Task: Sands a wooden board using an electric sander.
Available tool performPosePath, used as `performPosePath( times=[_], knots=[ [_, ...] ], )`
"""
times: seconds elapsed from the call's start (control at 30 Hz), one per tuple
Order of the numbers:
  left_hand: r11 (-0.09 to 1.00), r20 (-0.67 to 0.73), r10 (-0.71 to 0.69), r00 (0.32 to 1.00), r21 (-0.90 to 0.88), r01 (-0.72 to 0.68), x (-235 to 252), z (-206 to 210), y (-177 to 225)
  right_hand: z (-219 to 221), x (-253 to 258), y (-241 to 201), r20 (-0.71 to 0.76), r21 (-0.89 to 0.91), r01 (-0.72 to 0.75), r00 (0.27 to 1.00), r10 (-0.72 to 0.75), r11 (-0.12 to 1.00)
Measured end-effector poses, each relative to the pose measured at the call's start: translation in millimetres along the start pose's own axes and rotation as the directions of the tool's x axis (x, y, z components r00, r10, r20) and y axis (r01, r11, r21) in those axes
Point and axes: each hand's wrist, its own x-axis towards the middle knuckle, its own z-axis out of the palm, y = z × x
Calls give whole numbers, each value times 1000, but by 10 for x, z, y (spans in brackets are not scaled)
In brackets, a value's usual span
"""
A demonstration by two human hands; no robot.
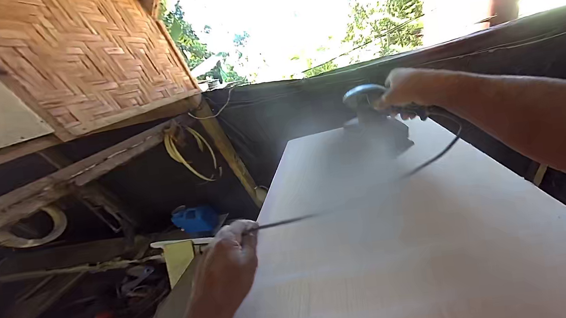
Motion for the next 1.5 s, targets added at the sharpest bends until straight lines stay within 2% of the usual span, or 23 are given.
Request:
performPosePath(
  times=[0.1,0.23,0.37,0.43,0.53,0.63,0.7,0.8,0.9,1.03,1.27,1.5],
  knots=[
    [990,12,126,992,69,-126,-17,212,11,43,334,339,-7,-108,-121,993,121,987],
    [994,2,102,995,34,-102,-103,345,-155,-84,890,645,-83,-137,-208,977,198,969],
    [996,32,77,996,46,-79,-156,323,-180,-96,1425,722,-238,-229,-288,943,234,930],
    [997,46,59,997,55,-62,-141,309,-158,-110,1697,721,-311,-217,-359,907,284,908],
    [999,69,15,998,45,-18,-102,311,-156,-121,2064,798,-436,-164,-490,815,382,856],
    [1000,89,-13,996,19,12,-28,308,-139,-167,2269,966,-500,-183,-593,743,445,784],
    [1000,98,-29,995,6,29,-11,316,-94,-242,2343,1064,-492,-207,-589,753,437,781],
    [1000,98,-10,995,8,9,-32,315,20,-278,2269,1059,-414,-147,-490,819,397,859],
    [1000,93,-14,996,5,14,-128,316,106,-135,2190,852,-331,-146,-364,894,301,920],
    [1000,41,-10,999,7,9,-208,311,67,224,2170,363,-243,-202,-247,950,196,948],
    [998,17,-58,998,-16,58,-280,296,59,954,2139,-638,-135,-222,-101,988,72,970],
    [997,42,-77,996,-3,77,-256,290,44,1684,2137,-1596,-44,-254,52,997,-65,966]
  ],
)
